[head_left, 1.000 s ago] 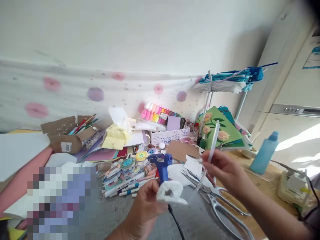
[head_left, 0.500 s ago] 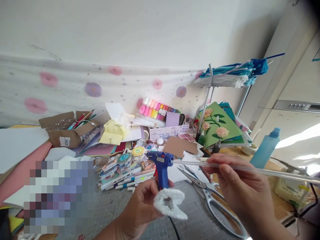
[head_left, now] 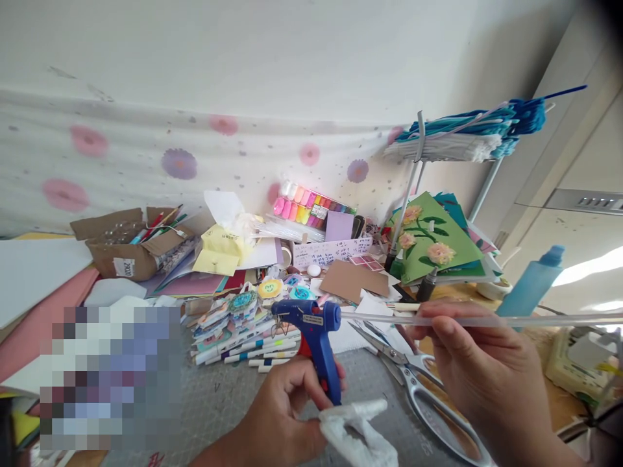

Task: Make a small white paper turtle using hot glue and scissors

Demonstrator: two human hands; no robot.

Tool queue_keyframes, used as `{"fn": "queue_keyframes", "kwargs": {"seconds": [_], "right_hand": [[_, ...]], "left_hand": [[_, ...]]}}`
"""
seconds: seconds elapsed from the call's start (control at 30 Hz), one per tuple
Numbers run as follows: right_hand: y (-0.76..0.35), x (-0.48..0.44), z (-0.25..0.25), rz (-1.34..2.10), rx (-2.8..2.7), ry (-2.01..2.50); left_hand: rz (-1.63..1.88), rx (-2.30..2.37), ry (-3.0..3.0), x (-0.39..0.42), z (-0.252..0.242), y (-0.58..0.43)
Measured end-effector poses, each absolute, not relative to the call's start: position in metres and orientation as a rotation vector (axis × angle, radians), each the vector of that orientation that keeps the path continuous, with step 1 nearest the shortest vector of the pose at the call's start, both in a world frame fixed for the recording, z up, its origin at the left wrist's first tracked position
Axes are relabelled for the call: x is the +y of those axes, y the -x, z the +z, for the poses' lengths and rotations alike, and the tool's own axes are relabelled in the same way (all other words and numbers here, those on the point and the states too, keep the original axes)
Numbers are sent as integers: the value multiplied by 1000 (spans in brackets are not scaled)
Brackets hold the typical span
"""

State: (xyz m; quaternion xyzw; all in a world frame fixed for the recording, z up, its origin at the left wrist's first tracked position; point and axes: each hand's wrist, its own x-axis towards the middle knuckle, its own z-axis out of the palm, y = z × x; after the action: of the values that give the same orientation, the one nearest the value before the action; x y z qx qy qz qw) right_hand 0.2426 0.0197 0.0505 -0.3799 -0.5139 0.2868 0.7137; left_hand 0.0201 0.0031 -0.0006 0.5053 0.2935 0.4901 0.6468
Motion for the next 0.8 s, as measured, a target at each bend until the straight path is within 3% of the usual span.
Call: {"fn": "queue_keyframes", "kwargs": {"seconds": [0.47,0.8], "right_hand": [[-221,21,40,626,-1190,720],[-202,35,27,1121,-1459,905]], "left_hand": [[1093,690,-1186,1,-3,-26],[1100,557,-991,4,-9,-29]]}}
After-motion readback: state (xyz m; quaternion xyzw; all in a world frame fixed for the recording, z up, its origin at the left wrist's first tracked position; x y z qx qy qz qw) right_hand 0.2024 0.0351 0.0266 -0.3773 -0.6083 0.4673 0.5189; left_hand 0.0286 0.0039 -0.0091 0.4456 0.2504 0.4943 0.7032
